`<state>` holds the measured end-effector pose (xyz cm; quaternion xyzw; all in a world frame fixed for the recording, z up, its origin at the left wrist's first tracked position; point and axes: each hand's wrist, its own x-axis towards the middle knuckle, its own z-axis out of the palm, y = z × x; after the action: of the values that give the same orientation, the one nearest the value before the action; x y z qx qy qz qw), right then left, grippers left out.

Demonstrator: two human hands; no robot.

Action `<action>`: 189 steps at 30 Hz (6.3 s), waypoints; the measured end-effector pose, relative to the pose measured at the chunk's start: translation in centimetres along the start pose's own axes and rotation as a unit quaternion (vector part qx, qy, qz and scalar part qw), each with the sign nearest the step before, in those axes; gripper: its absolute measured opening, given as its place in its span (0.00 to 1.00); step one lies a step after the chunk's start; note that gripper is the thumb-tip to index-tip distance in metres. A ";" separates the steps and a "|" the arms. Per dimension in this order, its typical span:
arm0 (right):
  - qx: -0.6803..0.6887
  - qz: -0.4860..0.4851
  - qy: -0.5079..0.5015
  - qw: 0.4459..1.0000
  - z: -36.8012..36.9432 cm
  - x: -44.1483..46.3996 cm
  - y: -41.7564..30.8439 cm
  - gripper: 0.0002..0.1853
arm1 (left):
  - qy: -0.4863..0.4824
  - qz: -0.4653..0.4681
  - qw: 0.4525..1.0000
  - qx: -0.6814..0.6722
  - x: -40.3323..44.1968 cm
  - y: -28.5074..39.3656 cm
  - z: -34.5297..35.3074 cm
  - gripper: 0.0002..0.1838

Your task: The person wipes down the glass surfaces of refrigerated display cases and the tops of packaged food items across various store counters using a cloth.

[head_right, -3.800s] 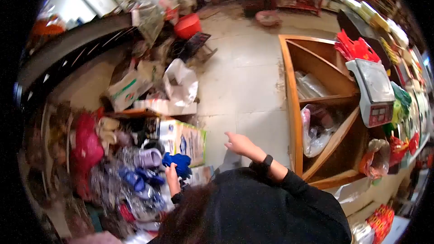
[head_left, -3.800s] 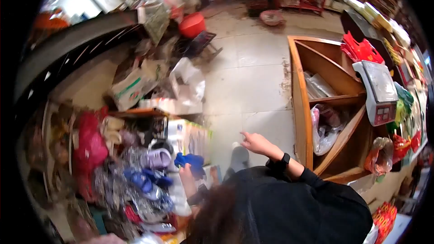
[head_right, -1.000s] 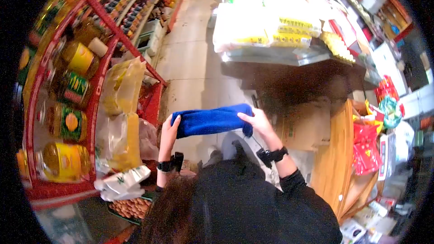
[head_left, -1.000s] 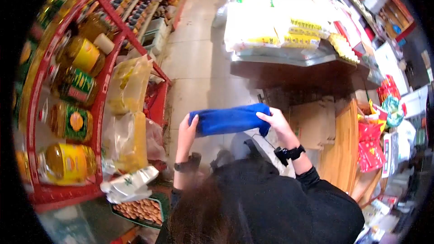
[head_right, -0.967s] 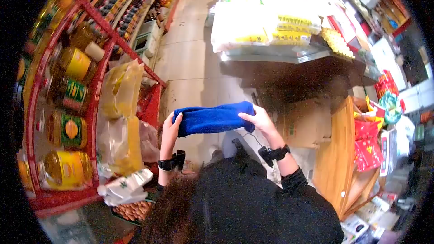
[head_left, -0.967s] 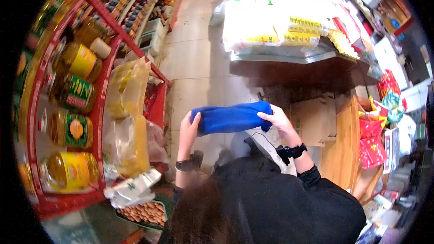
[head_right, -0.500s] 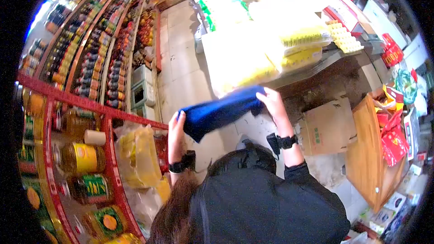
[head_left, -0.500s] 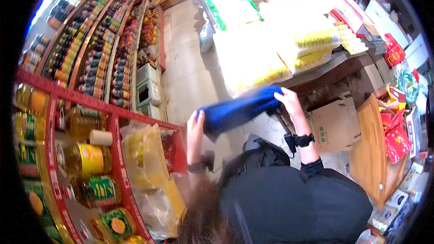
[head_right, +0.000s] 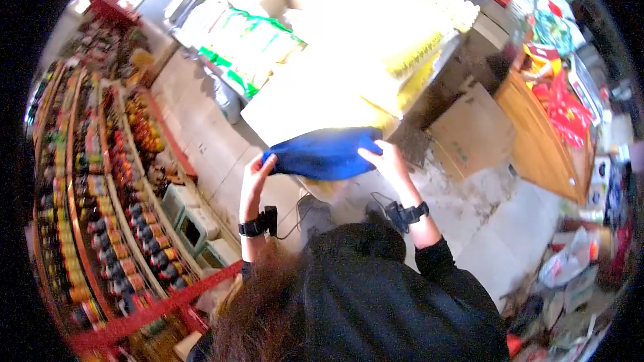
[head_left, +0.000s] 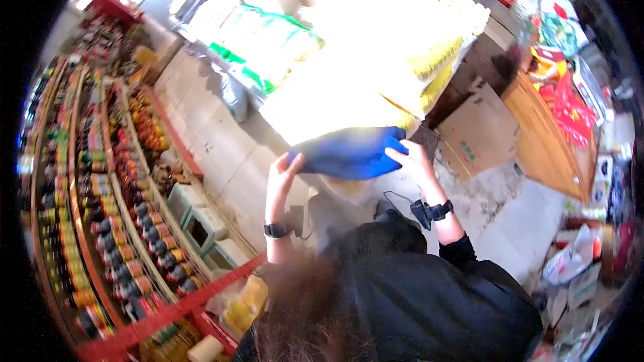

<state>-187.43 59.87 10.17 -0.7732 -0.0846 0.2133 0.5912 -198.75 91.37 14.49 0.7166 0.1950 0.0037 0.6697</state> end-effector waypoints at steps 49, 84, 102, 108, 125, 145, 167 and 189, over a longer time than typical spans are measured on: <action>-0.435 0.108 0.518 0.729 20.2 8.8 -3.6 0.35 | -0.268 0.470 0.729 0.419 22.0 1.4 -2.0 0.35; -0.477 0.083 0.358 0.799 22.4 3.4 -5.8 0.29 | -0.372 0.499 0.632 0.462 18.4 -1.0 -3.3 0.29; -0.383 0.173 0.512 0.749 15.2 7.0 -1.4 0.37 | -0.320 0.559 0.650 0.403 22.2 -0.5 5.3 0.32; -0.388 0.180 0.423 0.799 22.6 0.7 -3.2 0.41 | -0.401 0.525 0.639 0.394 20.9 0.0 -2.6 0.35; -0.228 0.217 0.248 0.916 19.8 -2.9 -11.9 0.22 | -0.643 0.399 0.547 0.358 25.3 1.0 -10.1 0.30; -0.396 -0.189 0.424 0.792 -3.0 4.8 -26.4 0.15 | -0.331 0.697 0.526 0.357 32.8 29.5 4.5 0.27; -0.470 0.108 0.355 0.801 -2.4 15.9 -15.0 0.35 | -0.279 0.563 0.608 0.486 34.7 14.8 12.6 0.34; -0.448 0.163 0.406 0.779 -10.4 24.5 -16.9 0.34 | -0.197 0.519 0.630 0.543 41.9 17.9 23.1 0.33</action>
<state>-158.96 64.93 22.75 -0.9680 0.2051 -0.0893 0.1136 -148.98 80.67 18.59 0.9171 -0.3789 0.1025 0.0698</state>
